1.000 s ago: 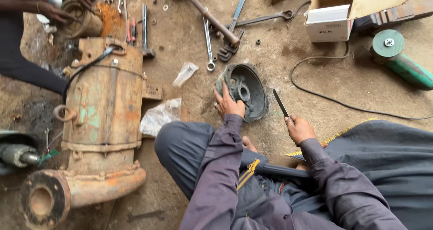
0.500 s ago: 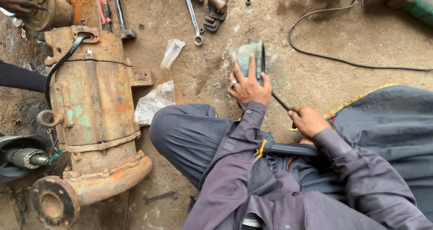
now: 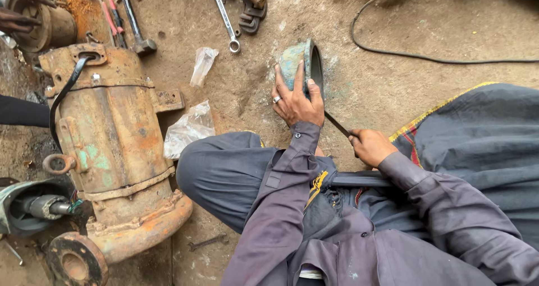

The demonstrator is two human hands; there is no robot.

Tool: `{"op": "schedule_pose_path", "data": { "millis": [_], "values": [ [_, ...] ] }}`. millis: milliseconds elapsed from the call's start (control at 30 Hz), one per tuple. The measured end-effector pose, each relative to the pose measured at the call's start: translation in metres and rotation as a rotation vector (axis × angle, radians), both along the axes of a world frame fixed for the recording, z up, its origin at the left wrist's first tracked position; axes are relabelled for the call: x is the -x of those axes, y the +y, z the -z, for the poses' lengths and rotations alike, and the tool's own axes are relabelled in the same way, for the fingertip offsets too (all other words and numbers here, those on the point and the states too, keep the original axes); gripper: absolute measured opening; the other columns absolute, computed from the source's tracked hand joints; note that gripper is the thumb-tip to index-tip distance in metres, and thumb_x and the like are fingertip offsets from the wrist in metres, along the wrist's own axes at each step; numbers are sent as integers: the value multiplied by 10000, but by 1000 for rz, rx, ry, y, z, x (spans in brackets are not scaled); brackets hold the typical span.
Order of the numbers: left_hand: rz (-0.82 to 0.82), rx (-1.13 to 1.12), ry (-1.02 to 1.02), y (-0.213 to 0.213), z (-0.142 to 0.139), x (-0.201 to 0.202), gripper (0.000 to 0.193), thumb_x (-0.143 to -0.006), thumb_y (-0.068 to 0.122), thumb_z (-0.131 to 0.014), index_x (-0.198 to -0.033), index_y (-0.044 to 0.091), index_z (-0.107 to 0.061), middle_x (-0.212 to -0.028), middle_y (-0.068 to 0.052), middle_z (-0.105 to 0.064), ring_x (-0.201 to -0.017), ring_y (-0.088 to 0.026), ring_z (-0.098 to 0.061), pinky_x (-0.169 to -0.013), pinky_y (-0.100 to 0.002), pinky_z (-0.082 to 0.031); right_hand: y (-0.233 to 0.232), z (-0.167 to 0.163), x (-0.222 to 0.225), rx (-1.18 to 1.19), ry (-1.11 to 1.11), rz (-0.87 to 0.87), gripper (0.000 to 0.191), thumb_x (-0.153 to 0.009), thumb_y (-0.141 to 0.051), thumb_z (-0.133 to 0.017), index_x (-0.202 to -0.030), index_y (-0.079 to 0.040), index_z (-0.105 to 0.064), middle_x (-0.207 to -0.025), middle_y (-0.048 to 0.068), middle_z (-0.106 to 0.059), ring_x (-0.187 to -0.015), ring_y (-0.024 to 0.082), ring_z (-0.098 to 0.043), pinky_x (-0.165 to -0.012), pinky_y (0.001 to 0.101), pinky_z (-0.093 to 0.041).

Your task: The person sits on the ground and uses a flat metal tool to scrape the surface of a curved metal part. They hold the part steady with one hand while repeatedly scraping with the other, removing surface material.

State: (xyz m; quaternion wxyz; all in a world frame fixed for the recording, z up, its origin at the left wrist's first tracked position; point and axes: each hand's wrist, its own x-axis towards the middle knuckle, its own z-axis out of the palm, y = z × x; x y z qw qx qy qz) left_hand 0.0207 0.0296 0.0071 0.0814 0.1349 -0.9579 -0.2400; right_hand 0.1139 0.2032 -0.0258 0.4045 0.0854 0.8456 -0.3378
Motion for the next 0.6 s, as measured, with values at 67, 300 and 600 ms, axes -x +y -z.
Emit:
{"op": "schedule_pose_path", "data": {
  "millis": [67, 300, 600],
  "values": [
    [-4, 7, 22, -1, 2, -2, 507, -993, 451, -502, -1493, 390, -562, -1699, -126, -318, -1484, -393, -379, -1162, -608, -330, -3, 7, 0, -28, 128, -37, 376, -982, -302, -532, -1259, -111, -701, -930, 230, -739, -926, 407, -715, -859, 506, -546],
    [2, -20, -14, -2, 3, -4, 515, -964, 421, -517, -1472, 368, -585, -1685, -139, -314, -1470, -406, -367, -1120, -587, -332, -9, 4, -14, -36, 225, -133, 372, -921, -277, -544, -1205, -119, -723, -973, 291, -705, -927, 476, -684, -887, 557, -520],
    [2, -62, 26, -3, -2, -4, 508, -948, 351, -571, -1455, 361, -596, -1682, -134, -320, -1416, -403, -388, -1154, -584, -337, -17, 11, -12, -16, 253, -88, 349, -939, -303, -536, -1150, -103, -727, -980, 299, -695, -925, 480, -677, -863, 572, -525]
  ]
}}
